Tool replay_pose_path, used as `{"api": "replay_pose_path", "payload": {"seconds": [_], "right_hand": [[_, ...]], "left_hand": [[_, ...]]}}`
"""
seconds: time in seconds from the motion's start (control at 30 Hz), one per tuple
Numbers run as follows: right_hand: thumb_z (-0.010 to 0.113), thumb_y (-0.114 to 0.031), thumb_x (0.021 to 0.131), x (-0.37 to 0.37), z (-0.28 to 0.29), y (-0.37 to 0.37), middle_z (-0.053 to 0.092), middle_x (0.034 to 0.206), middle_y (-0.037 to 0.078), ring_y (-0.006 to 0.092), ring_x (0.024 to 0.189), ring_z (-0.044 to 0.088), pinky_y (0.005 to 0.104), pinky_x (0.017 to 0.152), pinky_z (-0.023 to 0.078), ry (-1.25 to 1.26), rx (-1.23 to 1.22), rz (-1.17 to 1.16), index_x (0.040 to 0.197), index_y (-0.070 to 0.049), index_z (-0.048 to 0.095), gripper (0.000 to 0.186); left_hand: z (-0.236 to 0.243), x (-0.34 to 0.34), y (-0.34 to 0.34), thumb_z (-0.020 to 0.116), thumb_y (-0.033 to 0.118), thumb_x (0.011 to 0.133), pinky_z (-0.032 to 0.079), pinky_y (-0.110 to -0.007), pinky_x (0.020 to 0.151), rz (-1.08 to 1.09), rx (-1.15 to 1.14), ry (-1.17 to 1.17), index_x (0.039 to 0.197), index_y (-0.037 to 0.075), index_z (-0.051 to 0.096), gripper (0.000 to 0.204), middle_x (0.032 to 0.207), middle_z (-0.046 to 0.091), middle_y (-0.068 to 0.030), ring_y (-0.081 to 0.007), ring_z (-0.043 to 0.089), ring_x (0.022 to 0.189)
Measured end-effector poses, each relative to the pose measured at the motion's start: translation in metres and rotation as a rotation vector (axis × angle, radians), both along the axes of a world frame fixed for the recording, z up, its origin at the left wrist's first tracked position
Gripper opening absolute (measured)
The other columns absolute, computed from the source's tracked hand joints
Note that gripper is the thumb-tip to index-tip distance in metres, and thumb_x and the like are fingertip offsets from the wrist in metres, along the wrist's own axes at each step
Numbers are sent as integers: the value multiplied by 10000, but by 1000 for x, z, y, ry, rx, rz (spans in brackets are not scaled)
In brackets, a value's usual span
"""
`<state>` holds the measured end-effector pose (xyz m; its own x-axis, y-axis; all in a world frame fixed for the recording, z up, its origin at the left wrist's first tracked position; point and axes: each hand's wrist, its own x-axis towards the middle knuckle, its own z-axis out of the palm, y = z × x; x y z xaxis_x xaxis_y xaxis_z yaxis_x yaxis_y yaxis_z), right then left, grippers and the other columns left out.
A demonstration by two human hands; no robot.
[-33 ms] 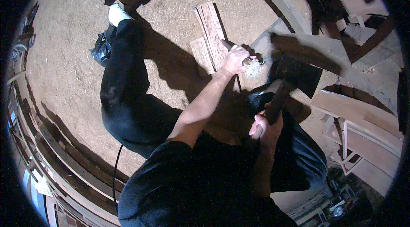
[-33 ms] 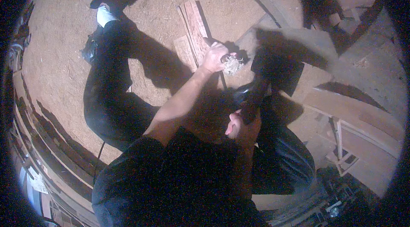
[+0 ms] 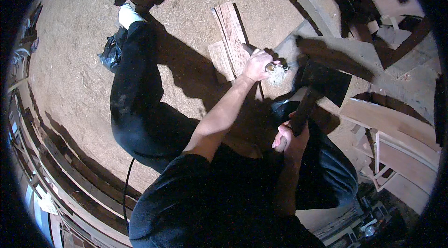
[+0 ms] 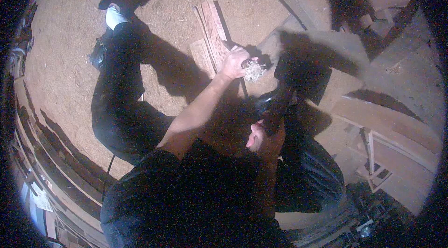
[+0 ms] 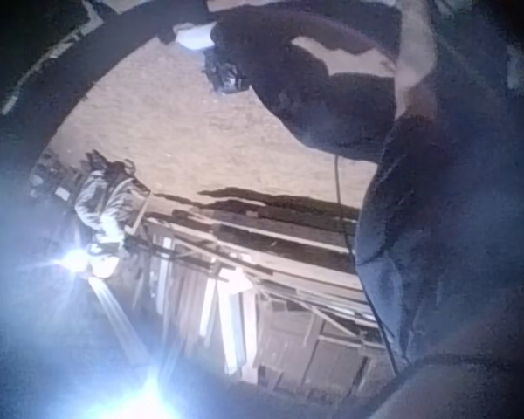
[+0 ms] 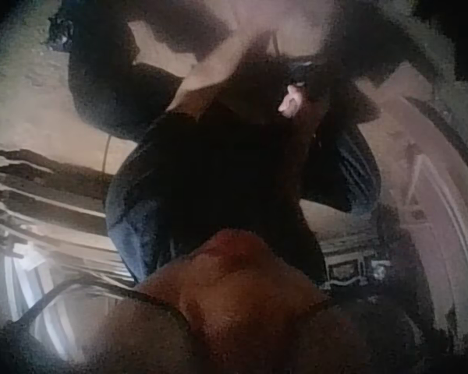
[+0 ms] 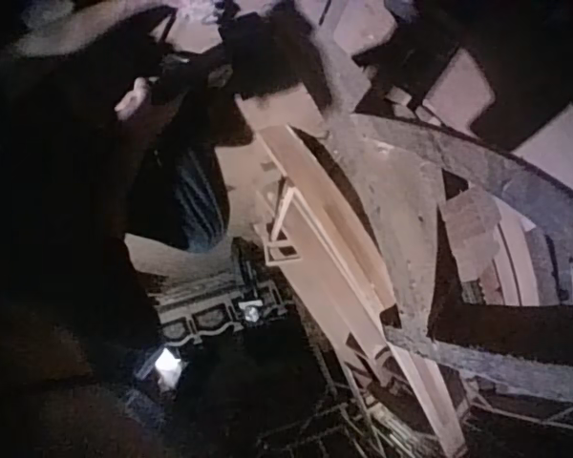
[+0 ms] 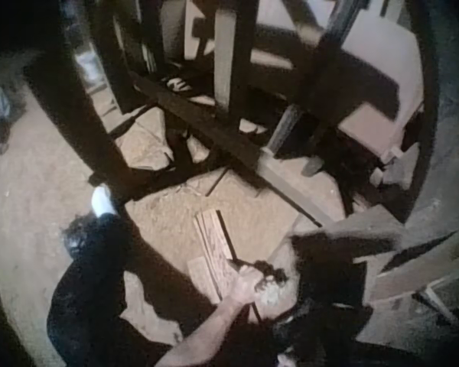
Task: The person sits on the floor and uses a chisel and mallet to carve a small piece of wood held between their feet. They repeatedly strike the chisel to remove wood shavings, shaping the piece.
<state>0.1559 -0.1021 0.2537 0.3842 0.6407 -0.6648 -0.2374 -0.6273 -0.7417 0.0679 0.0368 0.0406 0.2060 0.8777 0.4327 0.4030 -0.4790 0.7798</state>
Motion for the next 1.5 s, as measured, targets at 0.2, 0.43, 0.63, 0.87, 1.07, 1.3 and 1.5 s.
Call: {"api": "replay_pose_path", "payload": {"seconds": [0.2, 0.43, 0.63, 0.87, 1.07, 1.3, 1.5], "right_hand": [[538, 49, 656, 1, -6, -6, 461, 608, 73, 158, 368, 448, 296, 350, 376, -60, -29, 23, 1048, -14, 428, 412], [575, 10, 669, 7, -102, -24, 505, 628, 76, 148, 378, 444, 288, 367, 373, -82, 217, 131, 1025, -12, 436, 383], [568, -1, 677, 8, -88, -29, 497, 611, 77, 145, 372, 443, 292, 357, 377, -90, 191, 91, 1009, -13, 432, 360], [560, 53, 660, -2, -70, -16, 494, 613, 75, 150, 357, 437, 292, 338, 375, 103, 159, 35, 1024, -12, 423, 394], [550, 58, 678, -2, -115, -28, 510, 626, 76, 126, 385, 437, 269, 354, 359, -179, 325, 123, 987, -15, 434, 338], [539, 75, 684, -8, -63, -12, 497, 654, 88, 157, 359, 439, 294, 340, 376, 98, 195, -21, 1059, -18, 405, 409], [615, 37, 621, -2, -125, -31, 518, 768, 67, 129, 509, 488, 269, 436, 409, -41, 198, 95, 1063, -15, 451, 475]], "left_hand": [[-10, 0, 2, 628, 197, 651, 368, -368, 610, 2, 1, -24, 589, 74, 456, 220, 588, 475, -94, -282, 494, 624], [-8, -6, 14, 615, 203, 618, 383, -379, 626, 25, 10, -96, 579, 85, 444, 211, 582, 478, -98, -292, 506, 625], [-8, -5, 15, 625, 228, 614, 396, -382, 623, -62, 42, -33, 592, 74, 462, 226, 608, 508, -113, -305, 520, 645], [-17, -12, 18, 617, 227, 593, 398, -387, 619, -74, -9, -27, 596, 68, 457, 226, 616, 511, -115, -307, 523, 661], [-6, -8, 16, 593, 188, 560, 403, -386, 651, -108, -19, -18, 614, 74, 465, 180, 637, 523, -107, -299, 528, 681], [-7, -13, 18, 609, 152, 544, 412, -388, 658, -71, -28, -73, 624, 54, 489, 175, 646, 530, -127, -320, 534, 689], [-15, -14, 21, 607, 269, 594, 395, -398, 609, -76, -51, -11, 588, 83, 450, 243, 604, 504, -114, -309, 519, 634]]}}
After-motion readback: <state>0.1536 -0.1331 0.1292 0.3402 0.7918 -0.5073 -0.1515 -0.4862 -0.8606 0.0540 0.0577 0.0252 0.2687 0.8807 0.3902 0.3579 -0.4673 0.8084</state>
